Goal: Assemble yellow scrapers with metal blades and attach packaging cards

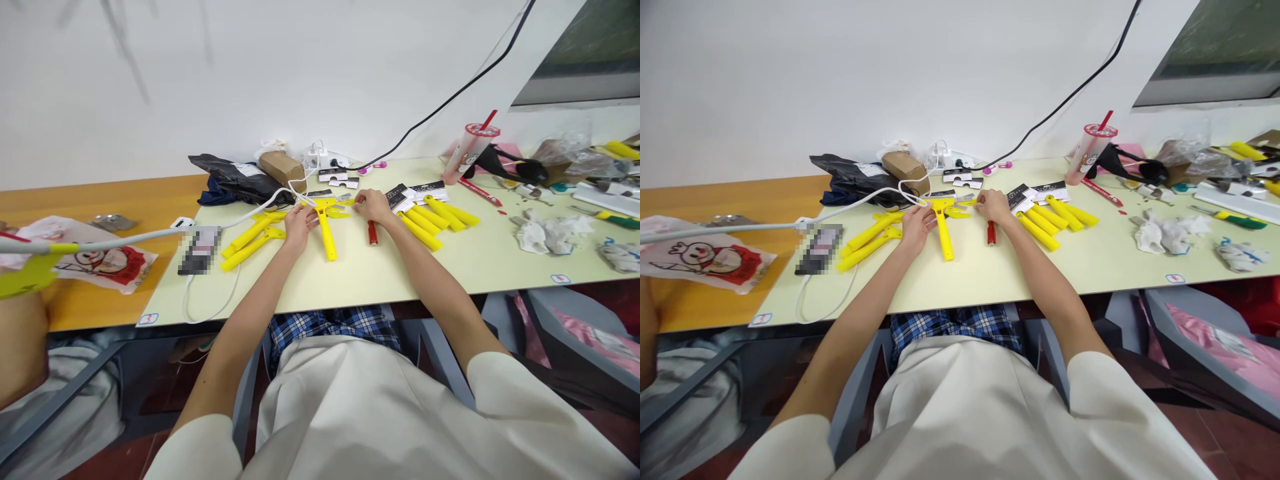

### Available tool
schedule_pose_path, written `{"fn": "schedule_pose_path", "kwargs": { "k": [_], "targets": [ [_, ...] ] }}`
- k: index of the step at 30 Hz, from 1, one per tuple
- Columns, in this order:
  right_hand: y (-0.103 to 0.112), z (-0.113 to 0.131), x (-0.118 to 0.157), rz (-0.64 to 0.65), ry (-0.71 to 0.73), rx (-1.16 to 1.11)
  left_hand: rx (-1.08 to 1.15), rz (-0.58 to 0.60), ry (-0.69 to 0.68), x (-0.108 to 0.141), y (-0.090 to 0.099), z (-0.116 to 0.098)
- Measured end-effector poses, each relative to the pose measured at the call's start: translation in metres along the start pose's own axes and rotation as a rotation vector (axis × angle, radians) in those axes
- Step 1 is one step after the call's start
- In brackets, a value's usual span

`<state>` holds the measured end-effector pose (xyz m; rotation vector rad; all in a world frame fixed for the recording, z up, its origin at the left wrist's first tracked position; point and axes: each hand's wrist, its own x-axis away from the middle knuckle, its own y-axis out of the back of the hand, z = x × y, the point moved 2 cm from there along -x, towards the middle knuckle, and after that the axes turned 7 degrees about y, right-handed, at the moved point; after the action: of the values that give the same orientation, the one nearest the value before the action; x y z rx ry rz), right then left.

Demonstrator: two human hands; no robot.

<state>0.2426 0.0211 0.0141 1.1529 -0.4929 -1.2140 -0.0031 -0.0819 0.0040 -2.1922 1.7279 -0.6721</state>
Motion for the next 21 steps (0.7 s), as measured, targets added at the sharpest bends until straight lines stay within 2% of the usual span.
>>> {"fn": "schedule_pose_path", "kwargs": {
  "k": [7, 21],
  "targets": [
    [-0.011, 0.000, -0.004, -0.002, 0.017, 0.033, -0.020, 0.013, 0.022, -0.001, -0.001, 0.002],
    [-0.014, 0.011, 0.001, 0.016, 0.043, 0.100, -0.024, 0.054, 0.027, -0.001, 0.002, 0.003]
  ]
}}
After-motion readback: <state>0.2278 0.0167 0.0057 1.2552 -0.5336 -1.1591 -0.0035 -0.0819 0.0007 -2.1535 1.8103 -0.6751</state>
